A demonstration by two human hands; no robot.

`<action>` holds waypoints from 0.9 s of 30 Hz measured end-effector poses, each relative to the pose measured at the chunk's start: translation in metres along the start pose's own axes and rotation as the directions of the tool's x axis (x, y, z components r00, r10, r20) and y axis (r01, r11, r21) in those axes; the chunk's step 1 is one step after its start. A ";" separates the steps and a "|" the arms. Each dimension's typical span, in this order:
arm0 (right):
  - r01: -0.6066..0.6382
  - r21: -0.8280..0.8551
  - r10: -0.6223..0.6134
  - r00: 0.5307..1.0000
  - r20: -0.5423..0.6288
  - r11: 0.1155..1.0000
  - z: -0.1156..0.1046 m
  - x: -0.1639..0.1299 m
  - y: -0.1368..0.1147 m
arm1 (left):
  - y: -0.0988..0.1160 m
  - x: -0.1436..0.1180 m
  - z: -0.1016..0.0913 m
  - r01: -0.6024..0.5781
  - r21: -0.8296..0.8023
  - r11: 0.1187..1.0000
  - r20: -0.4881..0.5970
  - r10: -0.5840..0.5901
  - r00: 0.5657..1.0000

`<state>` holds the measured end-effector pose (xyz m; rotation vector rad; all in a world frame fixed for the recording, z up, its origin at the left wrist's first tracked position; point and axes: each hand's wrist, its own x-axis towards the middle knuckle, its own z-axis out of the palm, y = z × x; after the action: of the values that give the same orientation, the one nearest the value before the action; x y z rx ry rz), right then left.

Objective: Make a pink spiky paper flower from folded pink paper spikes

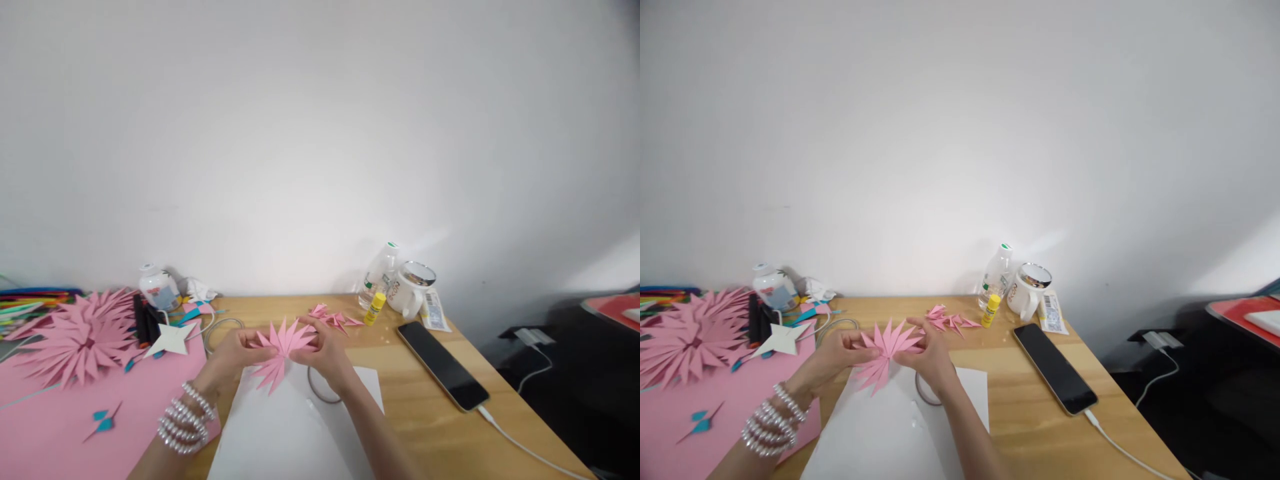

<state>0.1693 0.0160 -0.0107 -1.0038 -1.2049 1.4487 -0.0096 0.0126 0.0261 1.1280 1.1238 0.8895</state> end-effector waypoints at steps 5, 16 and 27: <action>0.012 0.020 -0.012 1.000 -0.005 1.000 0.001 -0.004 -0.002 | -0.006 0.002 0.009 -0.052 0.036 0.998 -0.023 0.053 0.998; 0.053 0.010 -0.050 0.979 -0.200 0.999 0.003 -0.011 0.013 | -0.028 -0.004 0.039 -0.055 -0.166 0.985 -0.154 0.029 0.988; -0.039 -0.060 0.033 0.995 -0.094 0.997 0.019 -0.018 0.017 | -0.045 -0.028 0.033 0.055 -0.357 0.933 -0.241 -0.148 0.959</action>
<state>0.1520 -0.0060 -0.0236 -1.1280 -1.1751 1.3840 0.0155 -0.0317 -0.0095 0.6661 1.1723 1.1289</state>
